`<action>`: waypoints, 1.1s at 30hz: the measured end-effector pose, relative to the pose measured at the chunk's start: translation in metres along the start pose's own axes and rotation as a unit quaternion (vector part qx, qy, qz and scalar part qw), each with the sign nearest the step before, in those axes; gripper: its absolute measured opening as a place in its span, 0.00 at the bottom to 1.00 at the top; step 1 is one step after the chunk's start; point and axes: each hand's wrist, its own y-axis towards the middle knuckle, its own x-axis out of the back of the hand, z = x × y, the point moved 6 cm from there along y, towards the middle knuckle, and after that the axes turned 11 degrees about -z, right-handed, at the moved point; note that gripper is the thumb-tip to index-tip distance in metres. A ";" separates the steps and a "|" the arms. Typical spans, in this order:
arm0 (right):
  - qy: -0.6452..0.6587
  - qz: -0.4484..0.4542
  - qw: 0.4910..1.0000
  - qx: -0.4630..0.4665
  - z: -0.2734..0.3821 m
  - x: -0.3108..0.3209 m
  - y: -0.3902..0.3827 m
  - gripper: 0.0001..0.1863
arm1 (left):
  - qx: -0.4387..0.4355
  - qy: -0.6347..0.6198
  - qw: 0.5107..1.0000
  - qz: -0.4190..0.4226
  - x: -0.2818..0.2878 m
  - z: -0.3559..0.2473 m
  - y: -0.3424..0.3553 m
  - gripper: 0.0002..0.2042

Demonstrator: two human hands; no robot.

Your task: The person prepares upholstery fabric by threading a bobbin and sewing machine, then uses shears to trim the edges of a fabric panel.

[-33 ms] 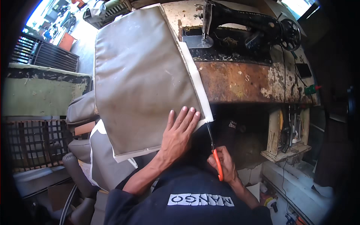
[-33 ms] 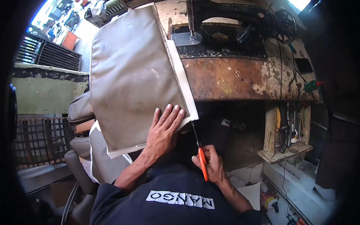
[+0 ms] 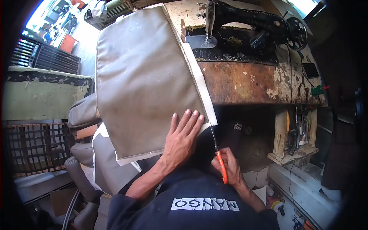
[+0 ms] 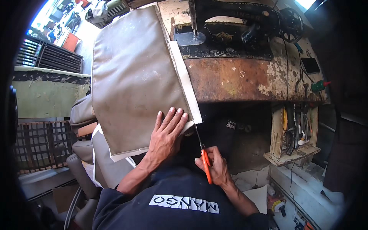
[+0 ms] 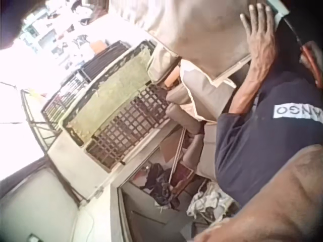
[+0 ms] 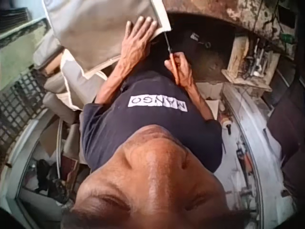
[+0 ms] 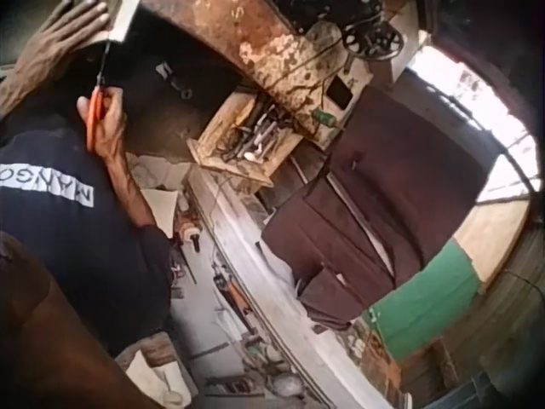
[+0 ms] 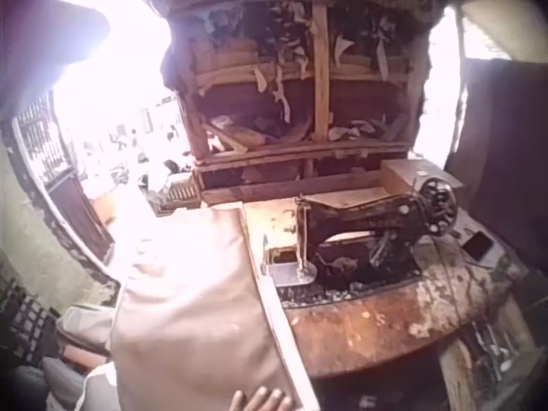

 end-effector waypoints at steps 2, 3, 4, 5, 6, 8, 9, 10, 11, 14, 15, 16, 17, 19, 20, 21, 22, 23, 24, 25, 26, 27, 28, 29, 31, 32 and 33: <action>-0.031 0.009 0.999 0.005 0.014 -0.007 0.007 0.30 | 0.013 -0.015 1.000 0.000 0.005 0.000 -0.005 0.30; -0.040 0.011 0.999 0.004 0.014 -0.011 0.010 0.31 | 0.013 -0.013 1.000 0.004 0.006 -0.002 -0.007 0.30; -0.038 0.010 0.999 0.003 0.015 -0.013 0.014 0.31 | 0.019 -0.016 1.000 0.004 0.008 -0.004 -0.008 0.30; -0.040 0.009 0.999 0.006 0.015 -0.015 0.017 0.31 | 0.025 -0.020 0.999 0.004 0.009 -0.004 -0.009 0.29; -0.042 0.009 0.999 0.007 0.015 -0.017 0.019 0.31 | 0.024 -0.021 0.999 0.006 0.008 -0.005 -0.009 0.29; -0.042 0.012 0.999 0.017 0.015 -0.019 0.020 0.31 | 0.035 -0.023 0.999 -0.002 0.009 -0.006 -0.011 0.29; -0.036 0.003 0.999 0.021 0.012 -0.019 0.019 0.31 | 0.036 -0.023 0.999 -0.002 0.010 -0.007 -0.012 0.29; -0.031 -0.007 0.999 0.027 0.009 -0.018 0.018 0.31 | 0.039 -0.024 0.999 0.002 0.011 -0.007 -0.011 0.29; -0.031 -0.007 0.999 0.028 0.006 -0.019 0.017 0.31 | 0.042 -0.025 0.999 0.006 0.011 -0.007 -0.011 0.29; -0.011 -0.024 0.999 0.036 0.003 -0.017 0.016 0.31 | 0.045 -0.025 0.999 0.007 0.009 -0.008 -0.012 0.29; -0.021 -0.016 0.999 0.024 0.003 -0.018 0.016 0.31 | 0.045 -0.026 0.999 0.007 0.010 -0.008 -0.012 0.29; -0.031 -0.009 0.999 0.011 0.002 -0.019 0.016 0.31 | 0.046 -0.025 0.999 0.008 0.011 -0.007 -0.012 0.29; -0.032 -0.010 0.999 0.011 0.003 -0.019 0.015 0.31 | 0.047 -0.024 0.999 0.010 0.011 -0.007 -0.012 0.29; -0.081 0.009 0.996 0.031 0.004 -0.021 0.015 0.22 | 0.046 -0.025 0.999 0.011 0.010 -0.006 -0.013 0.29; -0.081 0.008 0.996 0.031 0.003 -0.021 0.014 0.22 | 0.046 -0.025 0.999 0.013 0.010 -0.006 -0.013 0.29; -0.088 -0.003 0.996 0.013 -0.002 -0.020 0.013 0.22 | 0.045 -0.025 0.999 0.012 0.009 -0.006 -0.013 0.29; -0.096 -0.013 0.995 -0.005 -0.007 -0.019 0.012 0.22 | 0.045 -0.026 0.999 0.013 0.008 -0.005 -0.014 0.29; -0.095 -0.015 0.995 -0.005 -0.009 -0.019 0.011 0.22 | 0.044 -0.027 0.999 0.015 0.007 -0.005 -0.014 0.29; -0.079 -0.025 0.997 -0.004 -0.011 -0.018 0.011 0.25 | 0.043 -0.028 0.999 0.015 0.008 -0.006 -0.014 0.29; -0.062 -0.035 0.997 -0.005 -0.010 -0.018 0.010 0.28 | 0.048 -0.026 0.998 0.022 0.008 -0.006 -0.014 0.29; -0.061 -0.036 0.997 -0.005 -0.007 -0.019 0.012 0.28 | 0.052 -0.023 0.998 0.030 0.009 -0.006 -0.014 0.29; -0.060 -0.030 0.998 0.000 0.001 -0.021 0.015 0.28 | 0.051 -0.024 0.998 0.031 0.011 -0.007 -0.016 0.29; -0.058 -0.024 0.998 0.004 0.008 -0.023 0.017 0.28 | 0.051 -0.037 0.997 0.037 0.014 -0.007 -0.018 0.29; -0.057 -0.025 0.998 0.004 0.011 -0.023 0.017 0.28 | 0.051 -0.049 0.997 0.043 0.015 -0.007 -0.020 0.29; -0.093 -0.030 0.994 0.049 0.020 -0.024 0.018 0.28 | 0.051 -0.053 0.997 0.035 0.017 -0.009 -0.024 0.29; -0.090 -0.031 0.994 0.051 0.012 -0.025 0.018 0.28 | 0.052 -0.057 0.997 0.028 0.018 -0.009 -0.025 0.29; -0.056 -0.029 0.998 0.028 -0.005 -0.026 0.017 0.28 | 0.049 -0.055 0.997 0.027 0.018 -0.009 -0.025 0.29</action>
